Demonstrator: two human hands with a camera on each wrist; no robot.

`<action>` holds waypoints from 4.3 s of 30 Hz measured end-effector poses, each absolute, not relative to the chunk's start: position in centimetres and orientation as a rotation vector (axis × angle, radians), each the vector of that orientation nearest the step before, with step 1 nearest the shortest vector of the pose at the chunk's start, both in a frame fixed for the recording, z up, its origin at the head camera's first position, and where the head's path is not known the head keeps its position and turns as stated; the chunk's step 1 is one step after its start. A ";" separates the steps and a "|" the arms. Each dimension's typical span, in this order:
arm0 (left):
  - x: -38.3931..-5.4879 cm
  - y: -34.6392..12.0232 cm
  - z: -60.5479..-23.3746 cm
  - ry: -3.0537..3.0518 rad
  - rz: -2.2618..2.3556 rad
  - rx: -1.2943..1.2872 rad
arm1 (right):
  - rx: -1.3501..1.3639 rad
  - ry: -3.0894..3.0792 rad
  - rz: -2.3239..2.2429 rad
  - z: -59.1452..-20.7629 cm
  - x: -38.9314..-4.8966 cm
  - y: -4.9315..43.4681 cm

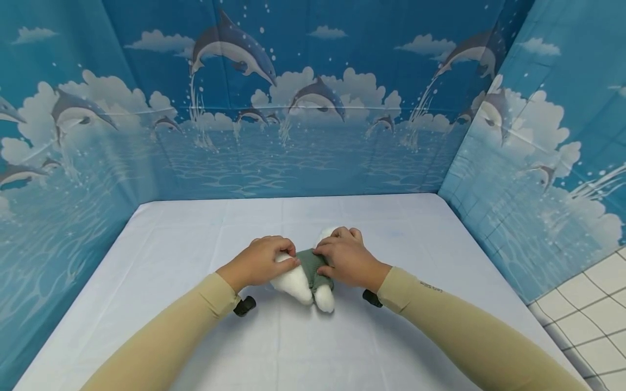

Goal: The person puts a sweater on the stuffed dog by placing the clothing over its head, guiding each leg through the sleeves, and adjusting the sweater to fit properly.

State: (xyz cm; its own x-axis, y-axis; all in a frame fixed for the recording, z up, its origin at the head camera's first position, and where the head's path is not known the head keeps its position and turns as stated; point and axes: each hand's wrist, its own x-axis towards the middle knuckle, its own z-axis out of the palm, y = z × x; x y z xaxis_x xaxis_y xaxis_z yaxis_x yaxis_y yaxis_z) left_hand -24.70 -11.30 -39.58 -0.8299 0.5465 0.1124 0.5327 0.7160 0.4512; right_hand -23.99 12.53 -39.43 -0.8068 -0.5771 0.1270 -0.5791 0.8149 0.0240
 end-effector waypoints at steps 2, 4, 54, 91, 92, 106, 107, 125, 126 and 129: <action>-24.6 -10.8 -39.5 2.911 0.766 0.819 | 0.919 -2.863 0.019 -39.5 -24.0 12.5; -24.4 -10.2 -39.4 2.941 0.738 0.726 | 0.922 -2.854 0.019 -39.6 -24.0 12.4; -25.7 -11.1 -39.0 2.594 0.896 0.569 | 0.946 -2.760 0.012 -39.9 -23.2 12.9; -24.2 -10.5 -38.8 2.774 0.602 0.418 | 1.060 -2.732 -0.392 -38.3 -24.3 13.1; -24.2 -10.5 -38.8 2.761 0.622 0.414 | 1.064 -2.722 -0.403 -38.3 -24.3 13.2; -24.1 -10.5 -38.8 2.840 0.694 0.493 | 1.080 -2.784 -0.136 -38.8 -24.7 14.2; -24.0 -10.5 -38.7 2.862 0.697 0.532 | 1.074 -2.804 -0.066 -38.8 -24.8 14.4; -24.0 -11.1 -38.6 2.756 0.810 0.618 | 0.550 -3.266 0.994 -39.8 -28.1 19.1; -24.0 -11.2 -38.6 2.754 0.812 0.612 | 0.506 -3.299 1.071 -40.0 -28.2 19.2; -24.0 -11.4 -38.6 2.763 0.796 0.621 | 0.409 -3.335 1.334 -40.3 -28.1 19.3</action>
State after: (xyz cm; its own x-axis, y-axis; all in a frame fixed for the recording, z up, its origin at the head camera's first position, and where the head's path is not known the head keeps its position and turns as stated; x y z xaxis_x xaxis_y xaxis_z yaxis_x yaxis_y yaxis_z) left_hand -24.02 -11.45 -38.57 -0.8918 0.4464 -0.0737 0.3388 0.7667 0.5453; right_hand -28.12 19.29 -40.32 -0.8659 -0.3657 -0.3414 -0.0293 0.7183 -0.6951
